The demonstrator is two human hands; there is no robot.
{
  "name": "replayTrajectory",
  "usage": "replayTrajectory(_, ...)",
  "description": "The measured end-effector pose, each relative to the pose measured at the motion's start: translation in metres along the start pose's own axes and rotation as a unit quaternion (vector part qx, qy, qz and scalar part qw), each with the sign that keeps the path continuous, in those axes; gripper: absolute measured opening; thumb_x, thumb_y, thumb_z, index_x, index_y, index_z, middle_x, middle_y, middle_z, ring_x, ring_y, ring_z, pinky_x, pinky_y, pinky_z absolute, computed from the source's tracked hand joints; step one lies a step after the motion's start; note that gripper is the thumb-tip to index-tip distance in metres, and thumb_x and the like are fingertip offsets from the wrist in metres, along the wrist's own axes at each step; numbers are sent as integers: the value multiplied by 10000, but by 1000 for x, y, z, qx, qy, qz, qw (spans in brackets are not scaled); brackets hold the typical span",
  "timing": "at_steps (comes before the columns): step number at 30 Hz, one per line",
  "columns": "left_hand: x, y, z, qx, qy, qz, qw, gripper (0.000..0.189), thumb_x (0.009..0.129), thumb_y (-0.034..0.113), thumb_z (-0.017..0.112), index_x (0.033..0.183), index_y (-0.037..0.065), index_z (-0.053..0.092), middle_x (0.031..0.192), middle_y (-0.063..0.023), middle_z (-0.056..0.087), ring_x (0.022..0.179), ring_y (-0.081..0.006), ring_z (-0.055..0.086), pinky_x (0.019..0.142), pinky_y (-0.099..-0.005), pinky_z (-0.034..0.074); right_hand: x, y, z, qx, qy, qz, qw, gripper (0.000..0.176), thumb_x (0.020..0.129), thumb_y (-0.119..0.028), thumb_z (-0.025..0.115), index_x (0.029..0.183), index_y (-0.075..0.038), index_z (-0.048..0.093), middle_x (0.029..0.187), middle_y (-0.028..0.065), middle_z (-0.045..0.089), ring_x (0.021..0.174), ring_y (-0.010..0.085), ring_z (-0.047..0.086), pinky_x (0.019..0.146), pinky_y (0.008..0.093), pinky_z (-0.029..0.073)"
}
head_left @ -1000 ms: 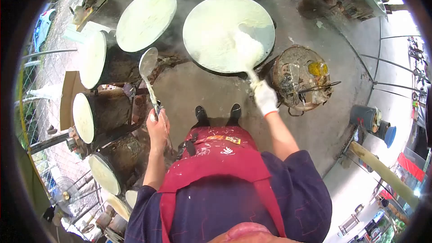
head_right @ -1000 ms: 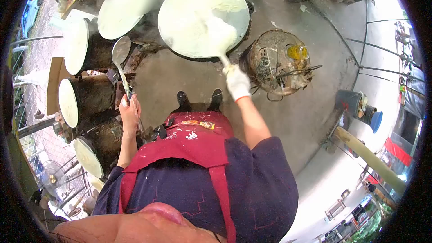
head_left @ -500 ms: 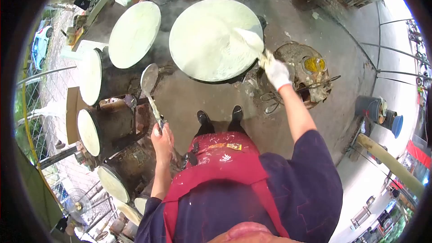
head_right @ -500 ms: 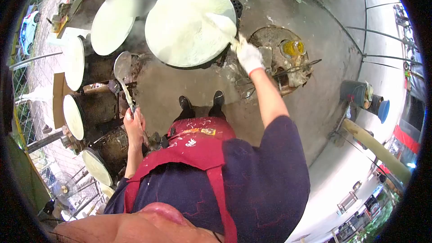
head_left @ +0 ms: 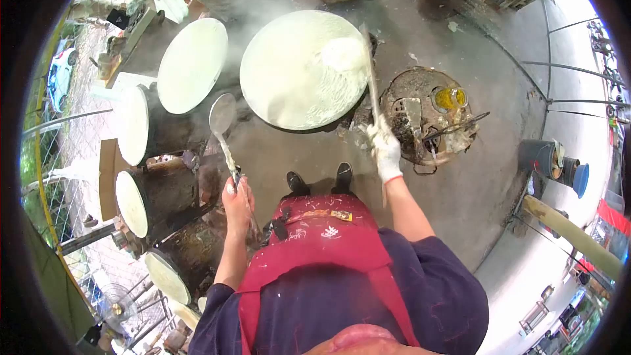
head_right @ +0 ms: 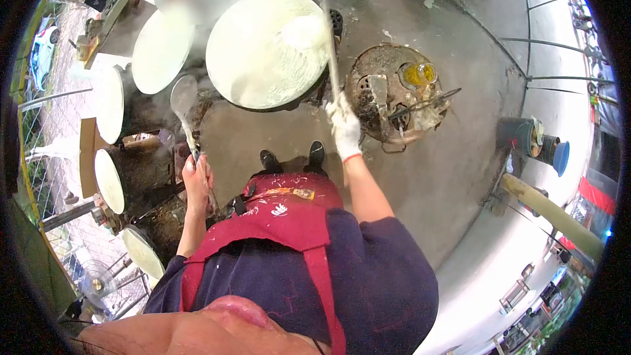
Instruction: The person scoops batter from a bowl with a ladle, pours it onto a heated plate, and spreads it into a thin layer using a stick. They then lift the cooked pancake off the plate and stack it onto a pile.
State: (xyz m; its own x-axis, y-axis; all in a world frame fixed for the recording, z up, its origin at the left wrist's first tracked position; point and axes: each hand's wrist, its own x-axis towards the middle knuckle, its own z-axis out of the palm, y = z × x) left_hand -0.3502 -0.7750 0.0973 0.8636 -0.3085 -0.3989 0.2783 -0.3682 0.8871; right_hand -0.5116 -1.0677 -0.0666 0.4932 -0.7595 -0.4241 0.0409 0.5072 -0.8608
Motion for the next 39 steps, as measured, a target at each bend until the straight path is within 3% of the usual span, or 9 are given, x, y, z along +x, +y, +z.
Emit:
replayTrajectory(3,26,12,25,-14,-47,-9,999,178,978,213,494,873,71,478,549,51,359,391,-46,330,335,-210,283,-21,-25,8,-36,-77,145,986,460,869,-139,648,1309,-79,531,798,-51,600,557,23,488,444,171,359)
replayTrajectory(16,256,52,160,-6,-322,22,946,175,907,120,544,783,-3,552,593,-5,465,472,-108,427,405,-267,349,-27,-15,-21,-99,-47,-28,994,477,841,-104,680,1281,11,536,912,-2,616,730,45,528,640,191,438)
replayTrajectory(23,189,25,119,-79,-310,-146,936,186,867,62,556,697,7,508,624,-35,459,500,-122,417,398,-261,342,-80,36,107,60,13,206,977,297,868,-238,672,1149,-149,645,688,-85,551,490,30,432,411,179,329)
replayTrajectory(29,156,19,90,-207,-275,-218,913,144,863,22,541,736,22,475,615,-34,433,493,-109,395,378,-248,311,-58,68,81,137,29,63,988,303,888,-145,621,1188,-115,599,718,-56,556,500,24,450,392,174,318)
replayTrajectory(32,134,14,104,-298,-281,-272,871,94,926,57,505,847,11,486,673,-19,433,529,-90,390,411,-210,321,-79,62,121,102,-10,193,976,193,894,-273,613,1052,-169,655,614,-53,510,413,57,420,346,211,306)
replayTrajectory(34,130,10,110,-403,-302,-315,805,67,917,42,504,860,26,473,678,-3,425,511,-73,371,439,-192,332,-69,59,125,-63,-54,-5,997,263,906,-231,581,1114,-83,647,763,-36,598,511,61,462,430,222,344)
replayTrajectory(35,139,6,108,-449,-309,-309,780,89,917,58,501,842,45,454,680,10,426,495,-56,366,427,-178,310,-72,38,120,55,-52,220,973,288,902,-204,591,1148,-62,637,839,-7,640,557,54,496,457,209,365)
replayTrajectory(37,141,26,65,-652,-365,-327,579,146,978,124,438,873,22,448,619,14,457,419,-43,400,377,-165,329,-62,7,97,-3,-54,162,985,323,877,-154,632,1182,-48,622,896,3,653,599,52,516,482,206,389)
replayTrajectory(39,127,14,25,-609,-377,-267,645,207,1000,179,398,952,17,517,587,26,463,350,-37,370,340,-181,304,-49,-30,79,0,-31,43,999,366,874,-132,641,1230,-66,587,779,-47,612,518,35,463,432,195,369)
